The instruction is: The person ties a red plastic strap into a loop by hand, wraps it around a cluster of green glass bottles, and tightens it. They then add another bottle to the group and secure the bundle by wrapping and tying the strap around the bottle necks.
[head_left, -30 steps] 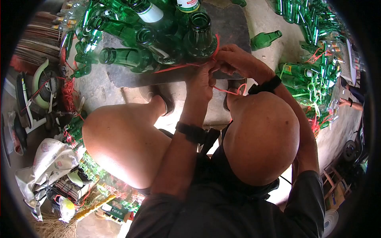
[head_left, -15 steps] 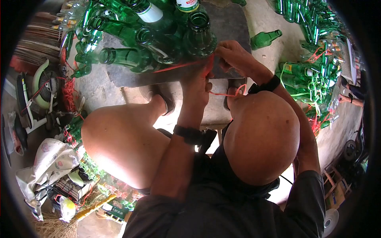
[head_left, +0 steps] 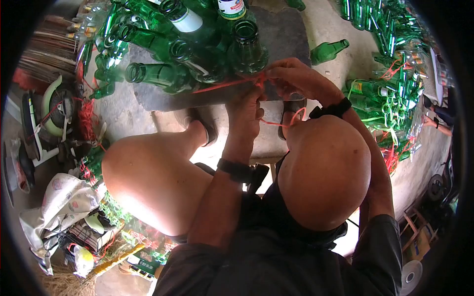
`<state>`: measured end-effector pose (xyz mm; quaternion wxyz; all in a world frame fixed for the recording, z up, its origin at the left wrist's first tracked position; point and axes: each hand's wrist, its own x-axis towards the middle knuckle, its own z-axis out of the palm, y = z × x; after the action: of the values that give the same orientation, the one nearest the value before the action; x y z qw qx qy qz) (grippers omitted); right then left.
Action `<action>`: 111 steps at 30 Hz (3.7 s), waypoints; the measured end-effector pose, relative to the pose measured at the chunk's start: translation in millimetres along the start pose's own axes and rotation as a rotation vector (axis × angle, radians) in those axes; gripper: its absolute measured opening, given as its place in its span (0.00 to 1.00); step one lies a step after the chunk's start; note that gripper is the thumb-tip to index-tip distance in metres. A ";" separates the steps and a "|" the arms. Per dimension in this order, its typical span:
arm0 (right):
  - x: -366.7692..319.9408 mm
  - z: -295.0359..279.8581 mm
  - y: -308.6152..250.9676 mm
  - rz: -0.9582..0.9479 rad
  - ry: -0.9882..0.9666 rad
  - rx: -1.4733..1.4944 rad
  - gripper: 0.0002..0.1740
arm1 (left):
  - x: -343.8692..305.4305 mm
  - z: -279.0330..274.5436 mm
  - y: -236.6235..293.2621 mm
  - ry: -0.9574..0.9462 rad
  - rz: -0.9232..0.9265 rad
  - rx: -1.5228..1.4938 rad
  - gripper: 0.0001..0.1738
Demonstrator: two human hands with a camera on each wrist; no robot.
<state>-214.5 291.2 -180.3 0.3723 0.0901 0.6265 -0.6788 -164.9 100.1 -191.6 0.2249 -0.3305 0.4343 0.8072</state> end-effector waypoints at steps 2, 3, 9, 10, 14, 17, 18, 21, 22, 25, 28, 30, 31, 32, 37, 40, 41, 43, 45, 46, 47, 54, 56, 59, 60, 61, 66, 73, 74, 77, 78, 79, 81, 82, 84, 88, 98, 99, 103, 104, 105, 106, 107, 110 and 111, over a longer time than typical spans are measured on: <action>4.0 -3.9 3.1 0.006 -0.022 0.006 0.15 | 1.9 -2.0 -0.9 -0.007 -0.001 0.010 0.08; 4.1 -2.8 3.2 0.007 -0.022 0.007 0.15 | 1.8 -2.5 -0.7 -0.014 -0.003 0.021 0.08; 7.0 -0.9 7.4 -0.013 -0.067 0.026 0.14 | 3.1 -1.3 -0.7 -0.025 0.021 -0.008 0.11; 5.3 0.4 5.7 -0.008 -0.041 0.041 0.14 | 2.4 0.0 0.0 -0.026 0.022 -0.008 0.11; 12.0 -4.0 10.9 0.025 -0.026 0.116 0.14 | 1.1 -0.1 0.4 -0.014 0.022 -0.010 0.14; 13.3 -4.0 12.5 0.007 -0.014 0.112 0.13 | 3.6 -3.4 0.1 -0.010 -0.001 0.017 0.14; 13.5 -4.4 12.4 0.007 -0.015 0.111 0.13 | 3.7 -3.5 1.2 -0.005 -0.023 0.033 0.14; 11.3 -1.3 8.0 -0.017 -0.042 0.116 0.14 | 2.8 -0.6 1.0 0.021 -0.008 0.005 0.17; 7.6 2.9 3.1 0.010 -0.016 0.089 0.14 | 2.1 -0.2 1.2 0.021 -0.009 0.005 0.17; 8.3 2.2 5.7 0.015 -0.007 0.079 0.14 | 1.6 0.8 0.2 0.034 0.006 -0.010 0.16; 9.5 1.9 6.8 0.000 0.001 0.106 0.14 | 1.2 0.0 1.0 0.029 0.001 -0.001 0.16; 10.6 3.6 6.1 0.008 0.028 0.117 0.13 | 0.9 0.3 1.5 0.049 -0.029 0.012 0.14; 11.7 4.1 5.9 0.006 0.042 0.099 0.13 | 0.7 0.5 2.1 0.050 -0.029 0.012 0.14; 12.6 4.6 5.8 0.004 0.056 0.081 0.14 | 0.1 0.5 2.5 0.049 -0.030 0.005 0.14; 22.4 7.2 9.4 -0.096 0.113 -0.014 0.14 | -3.9 2.4 3.5 0.056 0.017 -0.003 0.13; 23.4 9.1 8.3 -0.131 0.160 -0.057 0.14 | -6.8 2.5 6.5 -0.011 0.062 0.030 0.13; 23.7 9.5 8.5 -0.143 0.172 -0.075 0.14 | -6.7 3.2 6.9 -0.003 0.071 0.037 0.11; 25.5 10.1 9.7 -0.152 0.182 -0.074 0.14 | -6.9 5.0 8.4 0.004 0.081 0.041 0.10; 26.2 10.8 10.8 -0.160 0.192 -0.074 0.14 | -7.2 6.3 9.3 0.035 0.085 0.042 0.08; 26.6 11.2 11.0 -0.166 0.212 -0.102 0.14 | -5.5 5.3 8.4 0.035 0.086 0.041 0.08; 27.5 11.9 11.0 -0.173 0.232 -0.130 0.15 | -2.8 3.3 7.0 0.035 0.092 0.043 0.07; 24.5 12.6 7.5 -0.188 0.260 -0.269 0.17 | -4.7 3.3 7.3 0.066 0.158 0.112 0.05; 21.4 11.2 3.4 -0.177 0.233 -0.287 0.18 | -6.6 1.3 6.6 0.027 0.151 0.152 0.04; 14.3 6.1 -2.5 -0.111 0.148 -0.288 0.17 | -4.2 -4.2 2.3 -0.043 0.114 0.206 0.08; 11.5 3.5 -6.2 -0.097 0.128 -0.310 0.16 | -8.2 -1.0 2.7 -0.044 0.147 0.256 0.10; 7.2 0.9 -9.4 -0.115 0.127 -0.321 0.16 | -11.6 0.9 4.4 -0.045 0.181 0.305 0.12; -19.9 -4.5 -28.2 -0.237 0.234 -0.327 0.15 | -12.8 -13.6 6.1 -0.005 0.376 0.511 0.10; -59.7 -20.3 -82.3 -0.353 0.410 -0.383 0.17 | -51.3 -17.8 34.8 -0.001 0.579 0.572 0.12; -65.9 -22.4 -91.7 -0.375 0.461 -0.395 0.19 | -60.8 -16.5 39.7 -0.013 0.571 0.541 0.12; -89.9 -15.9 -123.8 -0.426 0.544 -0.379 0.24 | -96.4 -9.7 63.1 -0.073 0.513 0.529 0.12; -95.6 -17.2 -132.3 -0.476 0.560 -0.408 0.24 | -103.9 -8.2 70.8 -0.086 0.522 0.528 0.12; -102.7 -15.6 -141.4 -0.524 0.574 -0.436 0.24 | -110.7 -8.1 78.5 -0.119 0.577 0.582 0.10; -115.9 -5.2 -162.3 -0.581 0.594 -0.431 0.23 | -119.2 -9.9 95.6 -0.172 0.644 0.636 0.09; -123.3 0.3 -173.3 -0.625 0.607 -0.515 0.22 | -120.5 -9.5 103.5 -0.142 0.768 0.682 0.08; -132.6 6.0 -188.8 -0.796 0.632 -0.803 0.16 | -129.3 -2.1 119.8 -0.107 0.922 0.723 0.07; -138.9 45.6 -213.0 -1.114 0.637 -0.946 0.06 | -134.7 6.6 152.3 -0.113 1.123 0.808 0.12; -234.5 164.9 -226.3 -1.117 0.460 -1.172 0.11 | -132.2 24.3 145.3 -0.244 0.736 0.762 0.19; -243.5 169.0 -228.4 -1.170 0.438 -1.156 0.14 | -140.3 30.8 156.8 -0.233 0.933 0.895 0.19; -282.3 174.0 -229.2 -1.296 0.519 -0.972 0.15 | -93.4 8.0 184.1 -0.006 1.521 1.518 0.21; -290.7 174.9 -227.7 -1.304 0.542 -0.952 0.15 | -113.4 23.3 183.7 -0.055 1.481 1.343 0.18; -297.4 175.0 -224.8 -1.310 0.560 -0.938 0.15 | -126.7 35.7 183.0 -0.091 1.438 1.168 0.18; -303.3 176.1 -221.6 -1.311 0.580 -0.927 0.15 | -125.8 36.7 181.9 -0.055 1.400 1.163 0.16; -305.6 178.3 -217.1 -1.309 0.596 -0.913 0.15 | -119.2 36.2 177.0 0.104 1.388 1.310 0.17; -315.9 184.0 -205.6 -1.315 0.636 -0.876 0.14 | -101.9 31.7 181.0 -0.121 1.482 1.168 0.17; -320.3 185.9 -202.1 -1.312 0.645 -0.869 0.14 | -98.9 31.1 181.6 -0.139 1.498 1.188 0.16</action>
<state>-49.2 233.9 203.5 -0.2919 -0.2532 0.8324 -0.3973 -226.2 24.3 -6.6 -0.1936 0.2497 0.8570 0.4071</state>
